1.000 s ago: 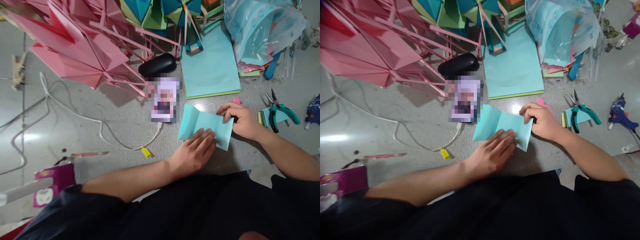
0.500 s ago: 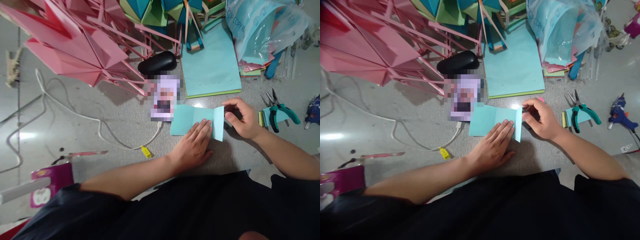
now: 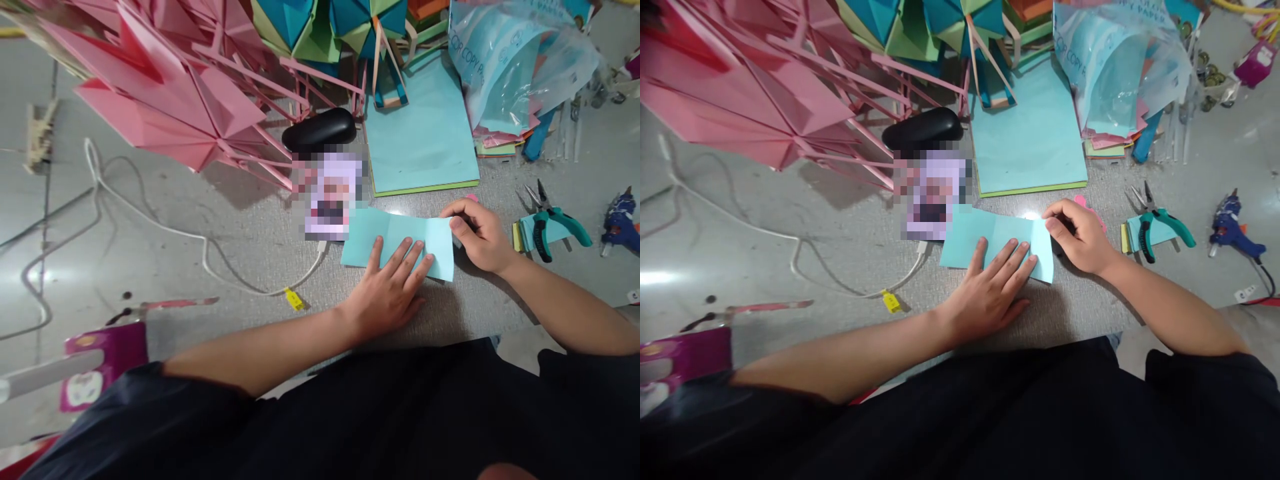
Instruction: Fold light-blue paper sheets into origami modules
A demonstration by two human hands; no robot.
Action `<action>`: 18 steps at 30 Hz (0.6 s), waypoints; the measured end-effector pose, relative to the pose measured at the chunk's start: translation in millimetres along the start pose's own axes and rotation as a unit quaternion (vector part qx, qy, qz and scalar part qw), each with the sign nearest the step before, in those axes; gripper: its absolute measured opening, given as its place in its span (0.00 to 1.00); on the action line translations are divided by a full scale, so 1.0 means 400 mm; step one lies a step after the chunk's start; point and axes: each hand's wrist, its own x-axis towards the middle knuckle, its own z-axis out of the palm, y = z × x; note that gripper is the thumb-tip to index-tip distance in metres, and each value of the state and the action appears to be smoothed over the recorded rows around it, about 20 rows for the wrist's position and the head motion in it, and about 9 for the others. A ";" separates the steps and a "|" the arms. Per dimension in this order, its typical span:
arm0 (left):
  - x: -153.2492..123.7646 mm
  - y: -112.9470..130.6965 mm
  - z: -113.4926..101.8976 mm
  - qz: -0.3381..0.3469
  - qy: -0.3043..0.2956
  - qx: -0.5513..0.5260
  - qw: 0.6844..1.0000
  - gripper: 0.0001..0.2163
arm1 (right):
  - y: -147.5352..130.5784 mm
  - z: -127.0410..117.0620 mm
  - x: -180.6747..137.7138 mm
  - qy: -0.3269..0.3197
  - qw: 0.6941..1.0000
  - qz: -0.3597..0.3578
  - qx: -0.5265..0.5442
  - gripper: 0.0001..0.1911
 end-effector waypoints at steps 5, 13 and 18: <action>-0.002 -0.007 0.006 -0.003 0.012 -0.022 1.000 0.37 | 0.008 -0.003 0.008 0.023 1.000 -0.018 0.010 0.29; -0.001 -0.018 0.008 0.003 0.018 -0.037 0.999 0.38 | -0.002 -0.007 0.009 0.019 0.999 -0.046 -0.010 0.26; 0.001 -0.019 0.000 0.000 0.010 -0.039 0.999 0.38 | -0.003 -0.007 -0.001 0.012 1.000 -0.017 -0.019 0.23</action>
